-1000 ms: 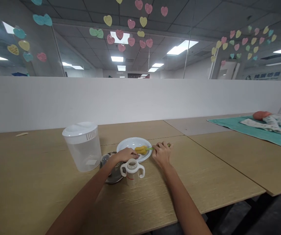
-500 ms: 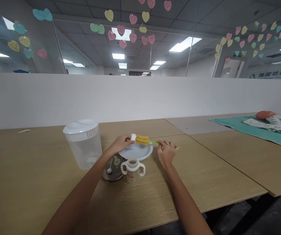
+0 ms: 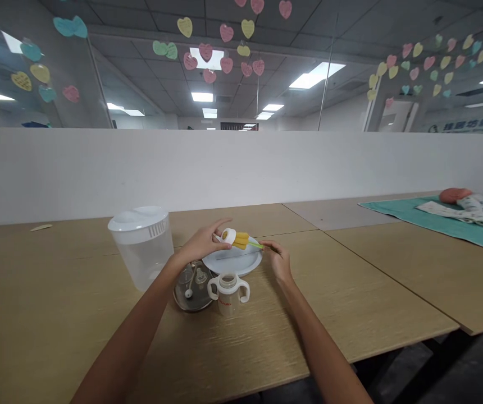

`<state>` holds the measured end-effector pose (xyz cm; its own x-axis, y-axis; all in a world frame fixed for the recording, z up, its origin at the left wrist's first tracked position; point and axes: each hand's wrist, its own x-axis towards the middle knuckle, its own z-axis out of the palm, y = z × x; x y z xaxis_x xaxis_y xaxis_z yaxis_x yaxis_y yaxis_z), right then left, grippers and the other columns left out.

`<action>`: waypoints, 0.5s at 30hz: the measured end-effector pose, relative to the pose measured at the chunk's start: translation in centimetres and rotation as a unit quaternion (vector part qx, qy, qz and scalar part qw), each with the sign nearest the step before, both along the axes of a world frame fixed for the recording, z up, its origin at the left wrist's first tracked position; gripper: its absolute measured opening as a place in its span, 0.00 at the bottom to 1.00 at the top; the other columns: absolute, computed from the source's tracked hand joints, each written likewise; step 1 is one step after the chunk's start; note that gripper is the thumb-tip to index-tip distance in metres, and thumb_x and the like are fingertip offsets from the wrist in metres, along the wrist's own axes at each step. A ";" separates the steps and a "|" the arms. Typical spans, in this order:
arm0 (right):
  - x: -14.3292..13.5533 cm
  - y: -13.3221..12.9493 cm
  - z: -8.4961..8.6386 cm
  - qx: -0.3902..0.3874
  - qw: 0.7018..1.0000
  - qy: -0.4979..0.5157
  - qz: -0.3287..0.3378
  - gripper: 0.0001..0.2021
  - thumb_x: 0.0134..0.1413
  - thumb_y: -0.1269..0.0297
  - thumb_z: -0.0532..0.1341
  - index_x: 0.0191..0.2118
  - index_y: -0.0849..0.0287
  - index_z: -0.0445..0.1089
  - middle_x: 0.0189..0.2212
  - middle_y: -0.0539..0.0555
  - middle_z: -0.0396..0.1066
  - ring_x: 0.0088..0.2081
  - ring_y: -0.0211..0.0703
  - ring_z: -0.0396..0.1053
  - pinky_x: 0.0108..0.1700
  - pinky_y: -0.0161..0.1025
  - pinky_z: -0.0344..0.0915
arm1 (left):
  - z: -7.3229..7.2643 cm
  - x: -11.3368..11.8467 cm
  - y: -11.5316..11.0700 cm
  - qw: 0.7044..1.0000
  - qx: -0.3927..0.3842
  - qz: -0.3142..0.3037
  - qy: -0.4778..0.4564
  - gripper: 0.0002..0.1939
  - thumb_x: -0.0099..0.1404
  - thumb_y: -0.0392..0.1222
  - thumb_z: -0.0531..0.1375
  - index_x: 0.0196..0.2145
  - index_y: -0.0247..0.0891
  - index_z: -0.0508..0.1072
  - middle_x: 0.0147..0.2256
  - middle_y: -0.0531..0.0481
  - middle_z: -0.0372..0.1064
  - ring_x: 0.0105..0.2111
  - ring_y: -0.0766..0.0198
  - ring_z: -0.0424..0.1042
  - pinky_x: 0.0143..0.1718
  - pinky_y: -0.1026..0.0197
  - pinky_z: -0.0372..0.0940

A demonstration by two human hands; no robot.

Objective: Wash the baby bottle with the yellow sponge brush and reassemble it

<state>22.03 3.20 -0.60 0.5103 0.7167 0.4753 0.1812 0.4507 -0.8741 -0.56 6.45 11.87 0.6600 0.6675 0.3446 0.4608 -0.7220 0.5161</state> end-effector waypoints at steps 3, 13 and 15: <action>-0.3 -0.1 0.1 0.005 1.000 0.014 0.013 0.11 0.38 0.59 0.61 0.30 0.58 0.75 0.32 0.55 0.75 0.37 0.47 0.69 0.42 0.43 0.62 | 0.6 -0.3 -0.4 0.999 0.014 -0.010 0.046 0.27 0.55 0.47 0.61 0.53 0.44 0.65 0.44 0.50 0.70 0.40 0.61 0.69 0.41 0.65 0.62; 1.5 0.5 -1.0 0.022 0.991 0.018 -0.133 0.14 0.40 0.60 0.58 0.32 0.60 0.75 0.31 0.56 0.74 0.35 0.46 0.68 0.39 0.42 0.62 | 2.4 -4.0 -0.3 0.927 0.063 0.191 0.316 0.19 0.49 0.47 0.65 0.39 0.37 0.75 0.41 0.41 0.71 0.41 0.52 0.70 0.38 0.60 0.62; 1.8 0.5 -1.0 0.016 0.987 0.020 -0.158 0.14 0.40 0.60 0.58 0.33 0.61 0.75 0.32 0.56 0.74 0.34 0.46 0.68 0.39 0.42 0.61 | 1.9 -4.1 0.2 0.905 0.031 0.186 0.381 0.18 0.44 0.46 0.68 0.34 0.37 0.76 0.37 0.41 0.74 0.39 0.51 0.71 0.40 0.58 0.62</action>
